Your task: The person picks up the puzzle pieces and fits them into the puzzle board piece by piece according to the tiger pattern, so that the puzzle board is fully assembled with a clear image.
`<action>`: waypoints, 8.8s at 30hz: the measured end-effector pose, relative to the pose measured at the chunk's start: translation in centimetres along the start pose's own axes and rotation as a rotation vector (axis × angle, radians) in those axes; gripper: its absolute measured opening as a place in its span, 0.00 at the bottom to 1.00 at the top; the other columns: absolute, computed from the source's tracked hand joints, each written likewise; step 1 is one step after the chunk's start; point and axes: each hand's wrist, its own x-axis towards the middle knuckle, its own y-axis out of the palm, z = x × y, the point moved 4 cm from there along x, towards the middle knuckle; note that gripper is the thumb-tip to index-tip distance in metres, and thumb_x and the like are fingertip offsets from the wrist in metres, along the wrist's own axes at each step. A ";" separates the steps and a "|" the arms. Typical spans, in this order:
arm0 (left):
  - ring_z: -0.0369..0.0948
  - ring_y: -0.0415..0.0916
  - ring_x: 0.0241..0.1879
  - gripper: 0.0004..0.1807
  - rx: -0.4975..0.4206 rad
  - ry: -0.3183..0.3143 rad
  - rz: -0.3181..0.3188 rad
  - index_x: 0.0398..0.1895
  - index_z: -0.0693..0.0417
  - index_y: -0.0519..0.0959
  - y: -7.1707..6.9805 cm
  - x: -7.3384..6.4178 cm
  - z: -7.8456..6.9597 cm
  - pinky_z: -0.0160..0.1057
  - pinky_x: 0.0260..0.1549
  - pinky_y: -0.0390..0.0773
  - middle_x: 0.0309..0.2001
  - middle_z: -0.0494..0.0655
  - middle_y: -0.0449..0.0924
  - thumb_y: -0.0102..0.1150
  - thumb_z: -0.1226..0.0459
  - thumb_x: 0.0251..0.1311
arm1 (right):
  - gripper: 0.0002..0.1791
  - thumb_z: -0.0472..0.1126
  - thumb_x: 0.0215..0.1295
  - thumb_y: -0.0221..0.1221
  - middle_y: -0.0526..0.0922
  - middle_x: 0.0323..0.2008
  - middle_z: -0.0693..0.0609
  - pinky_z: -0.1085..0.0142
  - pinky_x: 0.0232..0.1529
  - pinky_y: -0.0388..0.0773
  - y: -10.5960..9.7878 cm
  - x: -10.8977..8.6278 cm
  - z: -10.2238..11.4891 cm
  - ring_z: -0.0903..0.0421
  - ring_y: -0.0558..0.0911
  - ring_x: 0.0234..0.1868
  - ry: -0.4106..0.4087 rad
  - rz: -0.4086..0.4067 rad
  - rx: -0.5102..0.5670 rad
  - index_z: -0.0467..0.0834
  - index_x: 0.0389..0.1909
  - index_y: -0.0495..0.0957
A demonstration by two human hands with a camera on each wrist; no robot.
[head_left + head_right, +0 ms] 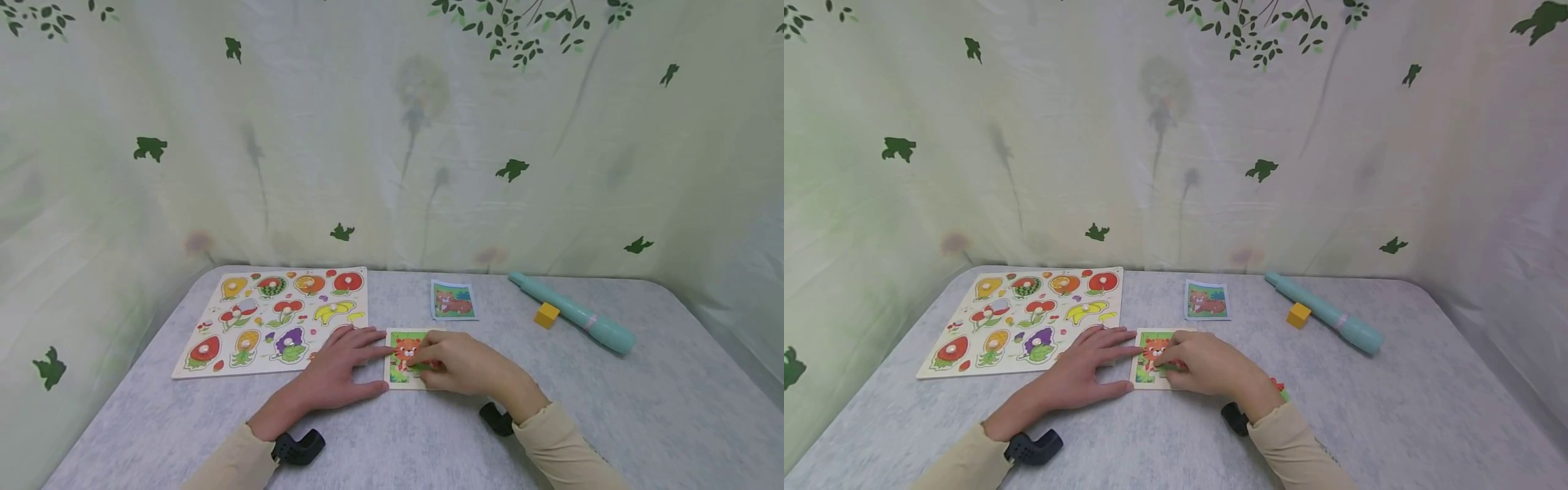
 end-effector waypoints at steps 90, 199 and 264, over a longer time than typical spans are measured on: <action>0.47 0.63 0.76 0.31 0.022 0.012 -0.009 0.69 0.38 0.78 0.0 0.1 0.1 0.58 0.76 0.53 0.73 0.45 0.71 0.66 0.43 0.63 | 0.07 0.44 0.67 0.69 0.80 0.35 0.63 0.73 0.38 0.74 -0.1 0.2 0.2 0.65 0.73 0.34 -0.006 -0.013 -0.018 0.51 0.44 0.90; 0.48 0.64 0.75 0.31 0.000 0.017 -0.007 0.69 0.39 0.78 0.2 -0.1 0.1 0.61 0.74 0.55 0.73 0.46 0.72 0.65 0.42 0.64 | 0.13 0.47 0.66 0.70 0.86 0.43 0.59 0.66 0.44 0.82 -6.3 -5.2 -4.8 0.63 0.81 0.42 0.262 0.122 0.227 0.47 0.47 0.85; 0.46 0.61 0.76 0.31 -0.013 -0.016 0.021 0.68 0.38 0.79 0.0 -0.2 -0.1 0.59 0.75 0.54 0.74 0.45 0.70 0.67 0.44 0.62 | 0.25 0.55 0.49 0.79 0.76 0.33 0.57 0.68 0.35 0.72 -4.5 -11.2 -8.1 0.61 0.73 0.35 0.432 0.077 0.176 0.49 0.39 0.77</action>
